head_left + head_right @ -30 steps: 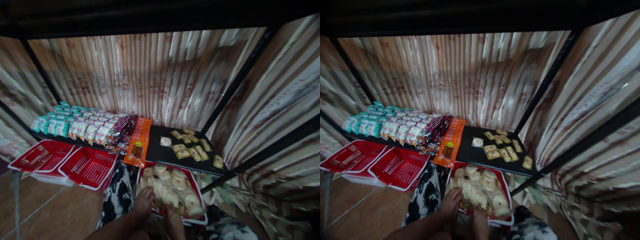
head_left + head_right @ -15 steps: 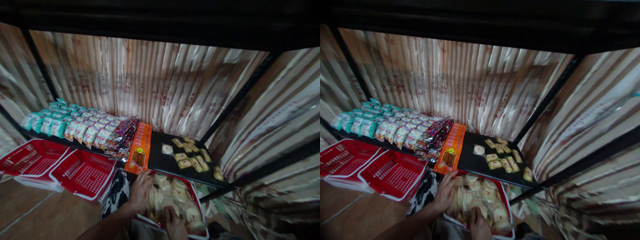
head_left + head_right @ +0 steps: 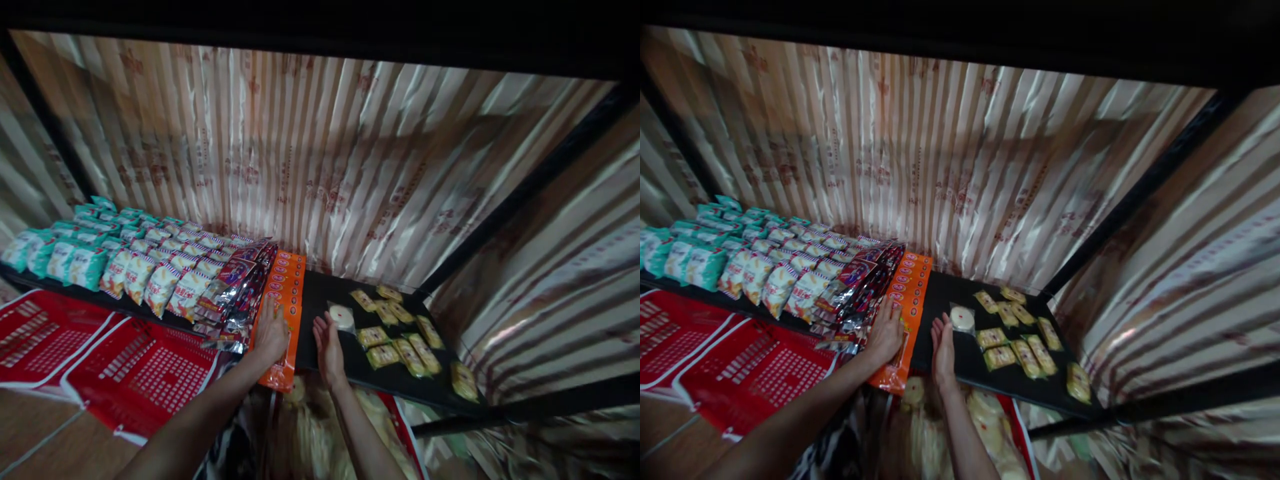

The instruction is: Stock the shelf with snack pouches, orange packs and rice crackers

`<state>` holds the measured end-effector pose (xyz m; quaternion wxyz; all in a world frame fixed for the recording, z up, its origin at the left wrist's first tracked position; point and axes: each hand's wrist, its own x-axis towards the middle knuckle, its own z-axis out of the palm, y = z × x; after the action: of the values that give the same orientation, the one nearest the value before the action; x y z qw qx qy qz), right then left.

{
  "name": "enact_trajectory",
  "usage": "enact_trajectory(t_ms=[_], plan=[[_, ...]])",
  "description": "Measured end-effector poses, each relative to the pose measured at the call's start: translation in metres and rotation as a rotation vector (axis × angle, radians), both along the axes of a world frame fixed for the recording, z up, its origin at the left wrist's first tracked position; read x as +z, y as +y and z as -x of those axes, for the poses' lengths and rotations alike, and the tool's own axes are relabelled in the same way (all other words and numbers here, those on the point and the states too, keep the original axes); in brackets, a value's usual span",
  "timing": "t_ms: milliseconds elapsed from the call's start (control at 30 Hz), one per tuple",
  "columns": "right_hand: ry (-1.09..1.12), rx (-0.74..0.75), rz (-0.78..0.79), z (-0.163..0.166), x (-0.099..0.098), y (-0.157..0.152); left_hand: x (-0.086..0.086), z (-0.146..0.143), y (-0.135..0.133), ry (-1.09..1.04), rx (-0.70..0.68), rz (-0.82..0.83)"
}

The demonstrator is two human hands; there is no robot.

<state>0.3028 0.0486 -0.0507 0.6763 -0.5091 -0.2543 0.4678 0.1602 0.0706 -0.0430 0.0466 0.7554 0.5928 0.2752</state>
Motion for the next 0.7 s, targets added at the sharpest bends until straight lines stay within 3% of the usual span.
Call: enact_trajectory(t_ms=[267, 700], plan=[[-0.033, -0.01, 0.003, 0.015, -0.011, 0.043, -0.022, -0.013, 0.031, 0.103, 0.053, 0.04], [0.01, -0.027, -0.01, 0.032, -0.018, 0.053, -0.037, -0.016, 0.036, 0.125, 0.083, 0.065]])
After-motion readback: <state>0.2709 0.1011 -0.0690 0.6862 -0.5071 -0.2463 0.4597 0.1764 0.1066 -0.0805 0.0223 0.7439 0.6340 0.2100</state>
